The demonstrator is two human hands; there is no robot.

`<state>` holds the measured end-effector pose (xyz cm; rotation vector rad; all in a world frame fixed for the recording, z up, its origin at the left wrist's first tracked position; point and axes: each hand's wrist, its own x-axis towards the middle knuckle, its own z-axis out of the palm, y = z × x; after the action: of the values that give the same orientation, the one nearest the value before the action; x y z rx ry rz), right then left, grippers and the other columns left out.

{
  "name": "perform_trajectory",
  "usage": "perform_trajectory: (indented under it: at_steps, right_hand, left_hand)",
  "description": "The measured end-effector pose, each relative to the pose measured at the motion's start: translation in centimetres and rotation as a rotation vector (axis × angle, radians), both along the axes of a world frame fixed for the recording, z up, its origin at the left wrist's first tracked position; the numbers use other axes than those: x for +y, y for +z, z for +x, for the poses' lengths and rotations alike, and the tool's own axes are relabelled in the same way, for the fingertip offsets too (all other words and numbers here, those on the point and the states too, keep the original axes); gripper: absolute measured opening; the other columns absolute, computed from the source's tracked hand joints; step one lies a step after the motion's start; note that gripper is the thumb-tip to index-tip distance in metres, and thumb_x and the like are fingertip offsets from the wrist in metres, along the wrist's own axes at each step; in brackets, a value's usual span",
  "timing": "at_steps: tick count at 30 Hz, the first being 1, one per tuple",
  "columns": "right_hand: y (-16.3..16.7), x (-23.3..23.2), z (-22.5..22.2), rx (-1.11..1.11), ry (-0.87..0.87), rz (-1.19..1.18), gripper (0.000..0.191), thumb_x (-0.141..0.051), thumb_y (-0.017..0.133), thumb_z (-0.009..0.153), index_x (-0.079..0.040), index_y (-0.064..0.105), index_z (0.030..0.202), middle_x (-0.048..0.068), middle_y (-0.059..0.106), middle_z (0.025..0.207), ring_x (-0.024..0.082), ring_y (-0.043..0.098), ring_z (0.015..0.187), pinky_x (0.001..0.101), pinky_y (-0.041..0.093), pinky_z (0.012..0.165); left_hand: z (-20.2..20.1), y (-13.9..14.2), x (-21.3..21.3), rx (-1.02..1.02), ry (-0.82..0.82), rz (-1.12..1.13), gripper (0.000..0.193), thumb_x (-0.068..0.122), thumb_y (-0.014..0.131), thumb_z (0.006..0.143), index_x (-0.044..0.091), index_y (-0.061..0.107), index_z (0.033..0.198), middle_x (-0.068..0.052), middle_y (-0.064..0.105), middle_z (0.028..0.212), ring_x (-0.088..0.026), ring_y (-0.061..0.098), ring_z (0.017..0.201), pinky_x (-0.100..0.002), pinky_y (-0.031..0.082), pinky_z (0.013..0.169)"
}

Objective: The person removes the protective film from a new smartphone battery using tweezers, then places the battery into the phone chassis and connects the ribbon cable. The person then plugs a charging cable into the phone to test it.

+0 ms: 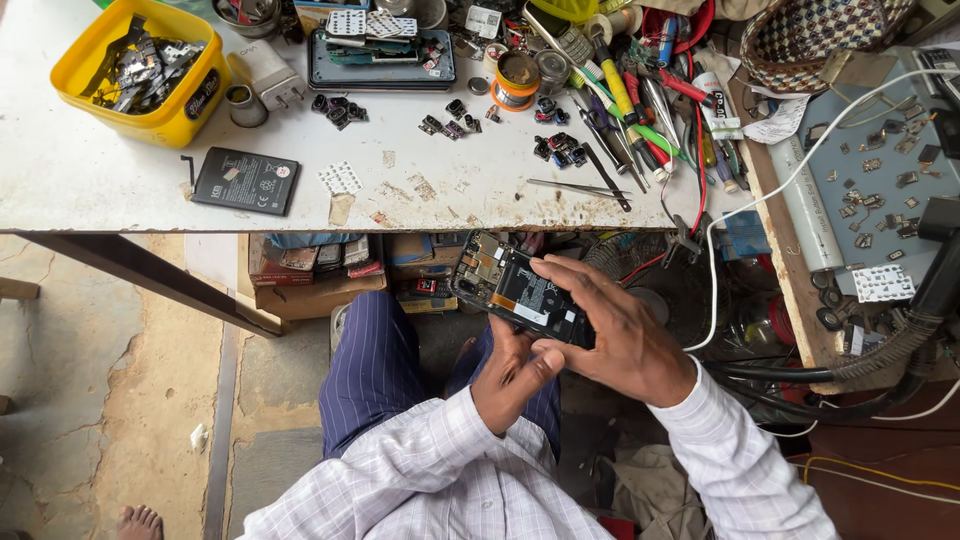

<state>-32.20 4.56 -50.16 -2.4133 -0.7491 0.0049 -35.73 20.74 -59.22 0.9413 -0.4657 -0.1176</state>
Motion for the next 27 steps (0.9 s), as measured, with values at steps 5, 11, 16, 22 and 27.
perform_trajectory:
  at_steps: [5,11,16,22,27]
  right_hand:
    - [0.5,-2.0,0.8,0.087,0.12,0.165,0.08,-0.02,0.088,0.074,-0.005,0.051,0.143,0.012,0.061,0.142,0.025,0.061,0.132,0.0361,0.047,0.111]
    - [0.1,-3.7,0.6,0.398,0.198,0.341,0.077,-0.019,0.086,0.079,-0.005,0.046,0.143,0.012,0.059,0.145,0.024,0.057,0.137,0.0397,0.043,0.117]
    - [-0.1,-3.5,0.4,0.3,0.2,0.31,0.076,-0.02,0.088,0.077,-0.003,0.048,0.14,0.015,0.059,0.145,0.028,0.056,0.138,0.0427,0.042,0.118]
    - [0.2,-3.6,0.5,0.19,0.26,0.219,0.076,-0.023,0.088,0.077,-0.004,0.049,0.139,0.016,0.062,0.143,0.031,0.062,0.134,0.0442,0.048,0.115]
    - [0.2,-3.7,0.6,0.191,0.265,0.223,0.077,-0.024,0.088,0.077,-0.003,0.048,0.139,0.016,0.061,0.145,0.03,0.062,0.135,0.0442,0.048,0.116]
  left_hand:
    - [2.0,0.2,3.9,-0.153,0.308,0.361,0.073,0.001,0.068,0.096,0.002,0.026,0.156,-0.019,0.049,0.153,-0.031,0.054,0.144,-0.043,0.049,0.121]
    - [6.8,3.2,9.2,-0.839,0.469,0.837,0.068,-0.008,0.078,0.062,0.014,0.063,0.124,-0.022,0.032,0.16,-0.047,0.041,0.146,-0.05,0.045,0.118]
    - [8.2,5.0,9.7,-1.043,0.387,0.842,0.048,-0.003,0.083,0.067,0.011,0.071,0.111,-0.016,0.035,0.162,-0.043,0.041,0.149,-0.052,0.046,0.12]
    - [8.9,4.7,9.5,-1.157,0.318,0.848,0.042,0.004,0.085,0.07,0.011,0.071,0.11,-0.012,0.035,0.164,-0.04,0.041,0.15,-0.052,0.049,0.116]
    - [9.4,4.6,9.8,-1.211,0.285,0.817,0.033,0.012,0.086,0.08,0.009,0.071,0.11,-0.011,0.037,0.163,-0.038,0.043,0.148,-0.051,0.051,0.114]
